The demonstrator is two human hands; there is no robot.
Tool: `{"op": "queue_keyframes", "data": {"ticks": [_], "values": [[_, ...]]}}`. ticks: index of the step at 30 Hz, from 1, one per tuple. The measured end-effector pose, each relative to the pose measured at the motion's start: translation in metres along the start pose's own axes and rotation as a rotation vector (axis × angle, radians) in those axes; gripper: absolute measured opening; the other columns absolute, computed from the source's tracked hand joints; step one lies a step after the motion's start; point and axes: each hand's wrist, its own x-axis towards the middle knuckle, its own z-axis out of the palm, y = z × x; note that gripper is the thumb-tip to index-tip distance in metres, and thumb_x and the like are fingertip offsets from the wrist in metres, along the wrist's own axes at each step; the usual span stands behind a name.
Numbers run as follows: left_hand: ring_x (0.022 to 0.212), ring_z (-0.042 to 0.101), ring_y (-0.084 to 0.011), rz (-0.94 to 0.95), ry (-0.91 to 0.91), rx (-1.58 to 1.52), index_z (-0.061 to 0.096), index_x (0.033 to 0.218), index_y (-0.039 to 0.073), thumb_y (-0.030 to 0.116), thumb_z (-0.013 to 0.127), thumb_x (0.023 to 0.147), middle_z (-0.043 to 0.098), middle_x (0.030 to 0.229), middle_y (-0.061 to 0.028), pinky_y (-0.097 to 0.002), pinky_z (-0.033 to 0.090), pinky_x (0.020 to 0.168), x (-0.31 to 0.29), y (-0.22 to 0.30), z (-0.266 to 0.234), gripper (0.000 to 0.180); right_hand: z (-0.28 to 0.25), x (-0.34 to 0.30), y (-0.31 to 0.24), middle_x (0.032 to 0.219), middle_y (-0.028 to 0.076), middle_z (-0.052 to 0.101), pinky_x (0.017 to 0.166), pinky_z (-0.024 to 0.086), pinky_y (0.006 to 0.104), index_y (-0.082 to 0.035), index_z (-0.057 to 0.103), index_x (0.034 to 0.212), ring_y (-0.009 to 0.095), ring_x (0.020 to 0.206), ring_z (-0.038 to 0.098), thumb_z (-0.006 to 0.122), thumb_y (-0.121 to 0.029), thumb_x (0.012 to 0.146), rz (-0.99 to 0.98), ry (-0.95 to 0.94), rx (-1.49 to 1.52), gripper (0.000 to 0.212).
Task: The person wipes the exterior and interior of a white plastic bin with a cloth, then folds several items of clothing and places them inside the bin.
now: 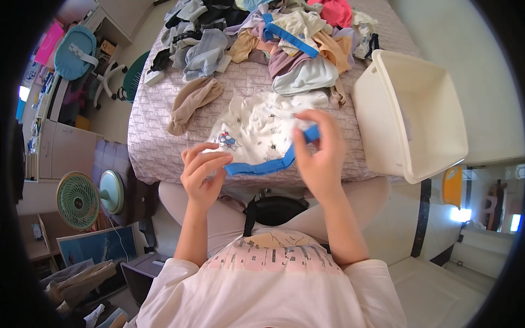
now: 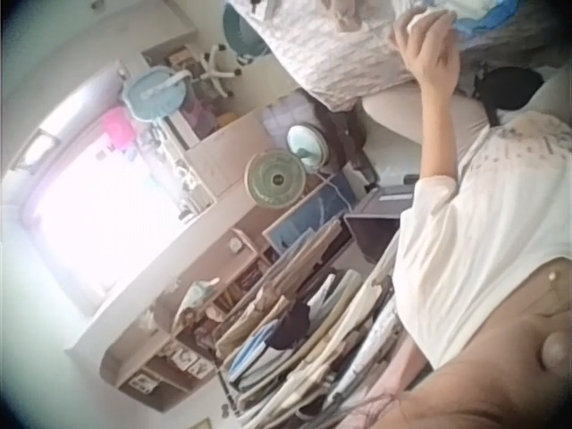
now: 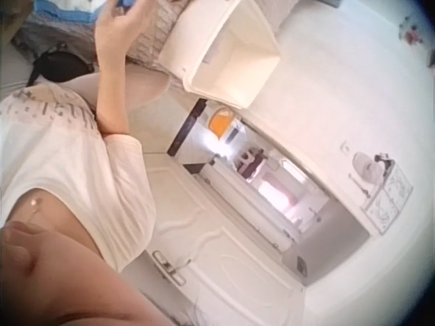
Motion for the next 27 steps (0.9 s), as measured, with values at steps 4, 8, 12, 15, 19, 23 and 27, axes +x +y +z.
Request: {"op": "queue_keyframes", "data": {"ticks": [4,8,12,15,19,23,27], "values": [[0.117,0.065,-0.0295,0.111,-0.026,-0.075,0.076,0.091,0.013,0.003,0.081,0.067,0.071,0.119,-0.0033,-0.0451,0.041,0.102,0.048,0.023,0.002,0.027,0.004,0.01,-0.055,0.111,0.01,0.072,0.082,0.054,0.0314,-0.008,0.047,0.145,0.018,0.093,0.07,0.066,0.002,0.091,-0.1,-0.326,0.073,0.058],[0.127,0.061,-0.0362,-0.073,-0.087,-0.599,0.067,0.09,0.004,-0.001,0.077,0.074,0.065,0.129,-0.0164,-0.0465,0.047,0.106,0.067,0.04,-0.002,0.019,-0.011,0.013,-0.075,0.101,0.013,0.076,0.087,0.053,0.0342,-0.01,0.027,0.159,0.02,0.097,0.073,0.065,0.002,0.092,0.025,-0.551,0.228,0.077],[0.096,0.07,-0.0219,-0.301,-0.257,-0.904,0.059,0.092,-0.002,-0.007,0.069,0.082,0.07,0.114,-0.0175,-0.0299,0.055,0.087,0.063,0.034,-0.004,0.015,-0.028,0.015,-0.077,0.099,0.014,0.074,0.086,0.051,0.0319,-0.008,0.019,0.161,0.019,0.089,0.069,0.063,-0.007,0.099,0.223,-0.696,0.317,0.076],[0.086,0.066,-0.0143,-0.304,-0.209,-0.709,0.063,0.092,-0.002,-0.006,0.073,0.081,0.071,0.105,-0.0134,-0.0263,0.053,0.077,0.069,0.047,-0.005,0.016,-0.027,0.013,-0.075,0.101,0.015,0.072,0.086,0.05,0.0309,-0.007,0.014,0.162,0.021,0.089,0.068,0.061,-0.012,0.101,0.226,-0.684,0.454,0.077],[0.081,0.067,-0.0142,-0.181,-0.187,-0.477,0.07,0.092,0.004,-0.002,0.079,0.077,0.072,0.105,-0.0067,-0.0263,0.053,0.067,0.071,0.055,-0.001,0.018,-0.025,0.016,-0.069,0.107,0.018,0.071,0.09,0.049,0.0341,-0.006,0.007,0.162,0.025,0.094,0.068,0.064,-0.016,0.1,0.099,-0.74,0.26,0.084],[0.08,0.066,-0.0137,-0.149,-0.2,-0.429,0.073,0.096,0.007,-0.005,0.079,0.078,0.071,0.106,-0.0058,-0.0258,0.052,0.065,0.072,0.061,-0.003,0.022,-0.019,0.018,-0.072,0.113,0.017,0.07,0.094,0.047,0.0339,-0.009,0.005,0.163,0.022,0.101,0.064,0.073,-0.015,0.094,0.09,-0.751,0.287,0.098],[0.077,0.061,-0.0078,-0.415,-0.018,-0.616,0.07,0.098,0.001,-0.004,0.077,0.084,0.069,0.1,-0.0029,-0.0218,0.048,0.064,0.06,0.054,-0.002,0.017,-0.02,0.012,-0.072,0.112,0.012,0.07,0.092,0.046,0.0293,-0.011,0.025,0.16,0.014,0.099,0.061,0.078,-0.004,0.086,0.149,-0.612,0.364,0.092]]}}
